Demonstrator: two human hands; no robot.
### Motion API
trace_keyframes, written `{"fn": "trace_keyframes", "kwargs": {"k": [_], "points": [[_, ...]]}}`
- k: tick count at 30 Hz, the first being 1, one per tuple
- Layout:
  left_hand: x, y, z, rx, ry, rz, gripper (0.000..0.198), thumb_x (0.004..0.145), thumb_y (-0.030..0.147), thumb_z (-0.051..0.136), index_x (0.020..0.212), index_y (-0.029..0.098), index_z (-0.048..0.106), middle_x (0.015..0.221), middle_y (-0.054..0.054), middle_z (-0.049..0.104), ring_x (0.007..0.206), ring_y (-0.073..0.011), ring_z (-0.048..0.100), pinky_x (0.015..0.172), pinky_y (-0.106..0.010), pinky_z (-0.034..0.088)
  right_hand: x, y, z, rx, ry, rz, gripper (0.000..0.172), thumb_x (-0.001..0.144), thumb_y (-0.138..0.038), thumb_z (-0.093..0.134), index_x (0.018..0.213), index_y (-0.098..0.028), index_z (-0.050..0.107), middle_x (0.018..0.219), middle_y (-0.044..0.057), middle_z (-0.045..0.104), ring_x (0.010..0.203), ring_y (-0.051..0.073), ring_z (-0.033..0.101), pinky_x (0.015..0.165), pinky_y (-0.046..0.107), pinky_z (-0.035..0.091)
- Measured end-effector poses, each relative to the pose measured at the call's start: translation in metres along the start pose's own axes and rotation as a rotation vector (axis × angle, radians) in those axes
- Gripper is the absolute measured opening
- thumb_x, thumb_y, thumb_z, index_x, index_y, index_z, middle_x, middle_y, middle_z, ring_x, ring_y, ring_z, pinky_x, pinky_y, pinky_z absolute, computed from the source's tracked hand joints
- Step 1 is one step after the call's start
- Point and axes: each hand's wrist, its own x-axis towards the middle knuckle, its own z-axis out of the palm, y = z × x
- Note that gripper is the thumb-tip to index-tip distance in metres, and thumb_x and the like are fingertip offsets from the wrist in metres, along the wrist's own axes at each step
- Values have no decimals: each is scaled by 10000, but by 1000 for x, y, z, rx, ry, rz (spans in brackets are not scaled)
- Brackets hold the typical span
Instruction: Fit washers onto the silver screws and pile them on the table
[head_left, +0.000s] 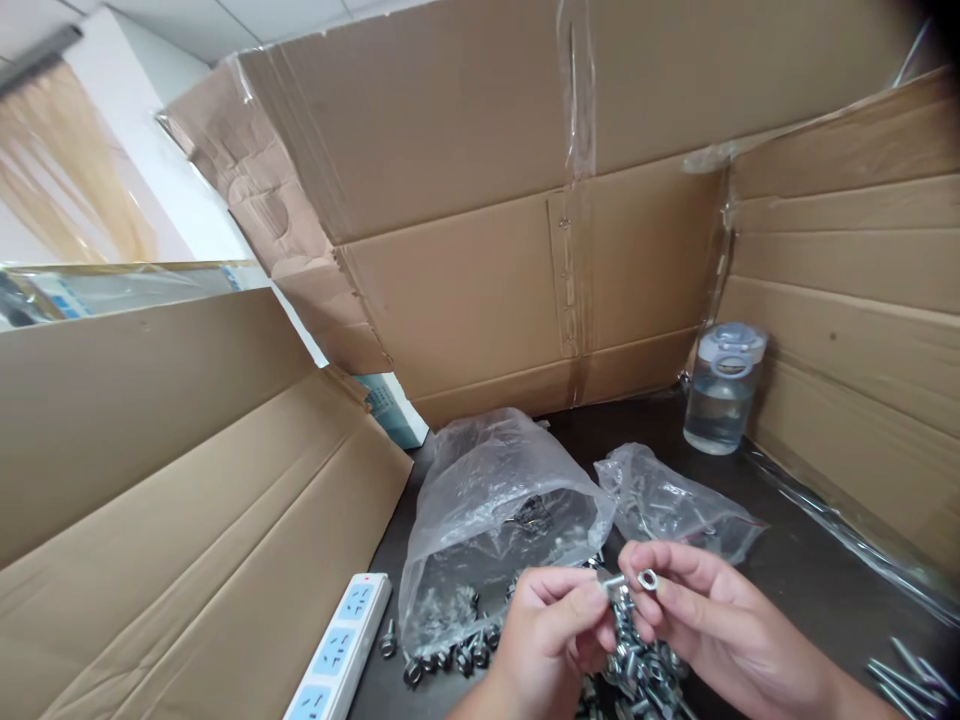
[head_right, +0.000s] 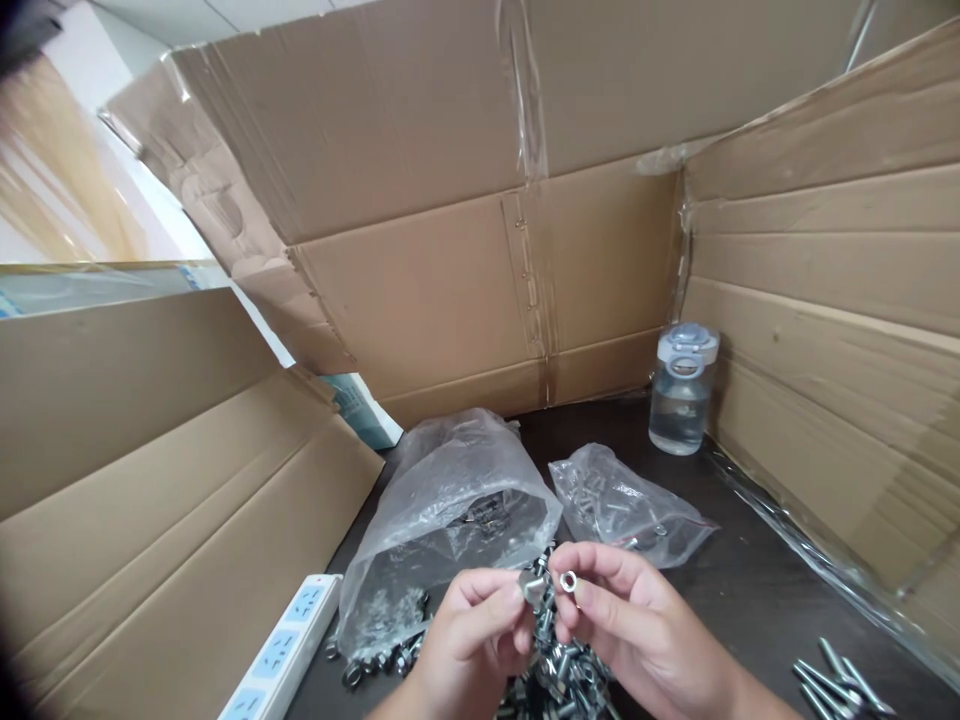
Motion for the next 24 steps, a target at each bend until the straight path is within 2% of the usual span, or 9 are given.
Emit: {"fn": "trace_keyframes", "kwargs": {"k": [3,7,10,13,17,21,24], "points": [[1,-2,-1,50,76,-6,429,672,466,787,568,79,635,485,0,453,409,-34,288,435,-223,121,-1,0,0,-91,-28,-32,166,847,-319,706,981,-225,727,765,39,613,750,147,578,759,288,473],[3,-4,-3,141,74,21,435,758,450,729,554,92,590,507,1,449,459,-47,282,480,-244,130,-1,2,-2,-374,-26,-126,158,927,-342,596,1011,-262,704,883,47,607,834,180,597,815,325,479],[3,-3,-3,198,95,27,407,789,428,714,588,87,621,524,5,456,480,-49,283,494,-250,130,-2,0,0,-646,17,-235,173,945,-337,554,990,-269,707,943,63,602,887,201,603,825,317,502],[3,-3,-3,238,97,28,385,802,420,708,619,87,645,528,11,463,480,-45,283,493,-249,133,-4,-1,4,-861,4,-381,208,957,-273,519,1069,-262,695,943,73,605,903,199,611,812,290,525],[3,-4,-5,281,92,44,375,797,421,717,633,90,653,533,18,464,486,-41,281,489,-237,147,-5,0,6,-1017,-62,-512,277,964,-161,472,1154,-256,651,955,55,602,891,154,624,801,230,534],[2,-4,-7,355,91,49,388,785,449,720,653,86,684,524,13,485,456,-33,288,462,-224,157,-1,2,1,-1121,38,-663,274,932,-122,518,1139,-249,643,965,43,601,894,130,641,798,169,535],[2,-2,-7,388,52,54,405,785,478,709,712,80,729,519,5,494,441,-32,293,447,-218,163,2,3,-2,-1155,62,-695,244,927,-126,528,1108,-238,647,963,44,611,892,129,655,795,152,543]]}}
